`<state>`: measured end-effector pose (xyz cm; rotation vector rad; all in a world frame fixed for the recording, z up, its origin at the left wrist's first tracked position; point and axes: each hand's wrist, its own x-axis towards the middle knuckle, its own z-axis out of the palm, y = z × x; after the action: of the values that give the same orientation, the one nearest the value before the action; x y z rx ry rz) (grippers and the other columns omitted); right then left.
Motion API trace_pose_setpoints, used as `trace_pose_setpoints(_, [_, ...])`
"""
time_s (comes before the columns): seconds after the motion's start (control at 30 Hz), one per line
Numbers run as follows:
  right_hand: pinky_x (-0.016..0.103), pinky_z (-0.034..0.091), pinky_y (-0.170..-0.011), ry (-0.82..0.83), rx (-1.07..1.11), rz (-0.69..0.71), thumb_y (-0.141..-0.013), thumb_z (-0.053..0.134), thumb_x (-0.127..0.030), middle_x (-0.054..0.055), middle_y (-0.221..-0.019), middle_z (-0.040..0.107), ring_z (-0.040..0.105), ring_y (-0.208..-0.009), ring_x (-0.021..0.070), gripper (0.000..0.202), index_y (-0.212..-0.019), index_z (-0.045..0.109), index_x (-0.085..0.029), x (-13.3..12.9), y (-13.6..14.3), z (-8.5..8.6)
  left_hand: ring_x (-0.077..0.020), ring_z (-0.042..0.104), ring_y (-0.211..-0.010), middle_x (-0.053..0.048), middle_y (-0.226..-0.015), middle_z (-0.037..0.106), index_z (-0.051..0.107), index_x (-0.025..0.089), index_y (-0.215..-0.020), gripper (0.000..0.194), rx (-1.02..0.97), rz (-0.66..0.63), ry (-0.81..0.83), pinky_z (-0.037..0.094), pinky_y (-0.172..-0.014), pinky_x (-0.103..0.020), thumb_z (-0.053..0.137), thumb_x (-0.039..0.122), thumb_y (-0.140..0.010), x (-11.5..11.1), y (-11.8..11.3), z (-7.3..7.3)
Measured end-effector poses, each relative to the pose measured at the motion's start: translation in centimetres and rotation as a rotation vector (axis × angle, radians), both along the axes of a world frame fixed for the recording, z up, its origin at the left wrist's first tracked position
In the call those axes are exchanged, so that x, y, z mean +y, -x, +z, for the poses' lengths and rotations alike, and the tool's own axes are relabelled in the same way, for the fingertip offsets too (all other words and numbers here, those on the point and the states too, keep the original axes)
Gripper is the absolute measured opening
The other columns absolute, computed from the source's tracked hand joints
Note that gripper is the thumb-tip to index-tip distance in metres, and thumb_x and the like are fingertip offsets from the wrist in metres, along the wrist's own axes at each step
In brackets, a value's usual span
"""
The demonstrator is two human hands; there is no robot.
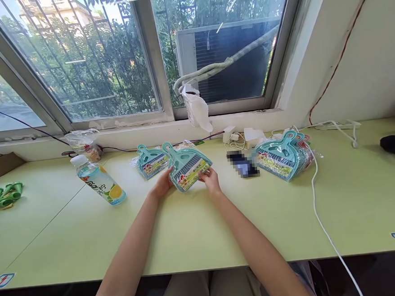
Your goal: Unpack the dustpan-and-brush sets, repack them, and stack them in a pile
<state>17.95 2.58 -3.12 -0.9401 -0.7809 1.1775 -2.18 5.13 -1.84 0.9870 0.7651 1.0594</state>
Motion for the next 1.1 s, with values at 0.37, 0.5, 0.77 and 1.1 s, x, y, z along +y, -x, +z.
trace_pose_setpoints(0.37, [0.026,0.058,-0.055,0.049,-0.021,0.004,-0.054,0.079,-0.017,0.002,-0.072,0.071,0.065,-0.062,0.0147,0.031,-0.081,0.064,-0.016,-0.9,-0.4,1.4,-0.0149,0.063,-0.061,-0.005,-0.073,0.068,0.064,0.013,-0.092,0.039,0.095,0.39,0.029,0.05,-0.056,-0.025,0.05,0.049,-0.085,1.9,0.1,-1.4])
trace_pose_setpoints(0.5, [0.029,0.06,-0.057,0.048,-0.012,0.013,-0.054,0.079,-0.018,0.003,-0.073,0.071,0.066,-0.065,0.0165,0.03,-0.08,0.065,-0.016,-1.1,-0.1,1.4,-0.0109,0.061,-0.058,-0.004,-0.074,0.066,0.063,0.014,-0.093,0.038,0.119,0.485,0.045,0.049,-0.055,-0.022,0.05,0.049,-0.085,1.8,0.2,-0.8])
trace_pose_setpoints(0.77, [0.032,0.061,-0.066,0.006,0.111,-0.115,-0.055,0.079,-0.021,0.003,-0.08,0.071,0.068,-0.071,0.0177,0.033,-0.083,0.063,-0.018,-0.7,-1.2,0.9,-0.0199,0.068,-0.073,-0.012,-0.088,0.07,0.065,0.013,-0.097,0.05,0.283,-0.074,-0.075,0.054,-0.064,-0.029,0.059,0.058,-0.076,-0.9,-0.1,0.8])
trace_pose_setpoints(1.1, [0.028,0.06,-0.065,0.014,0.163,-0.156,-0.055,0.077,-0.017,0.003,-0.082,0.071,0.067,-0.069,0.0154,0.033,-0.086,0.063,-0.017,-0.6,-1.4,1.1,-0.0121,0.062,-0.056,-0.017,-0.096,0.071,0.071,0.011,-0.082,0.043,0.494,-0.322,-0.193,0.046,-0.052,-0.021,0.064,0.053,-0.074,-1.9,-0.5,1.1])
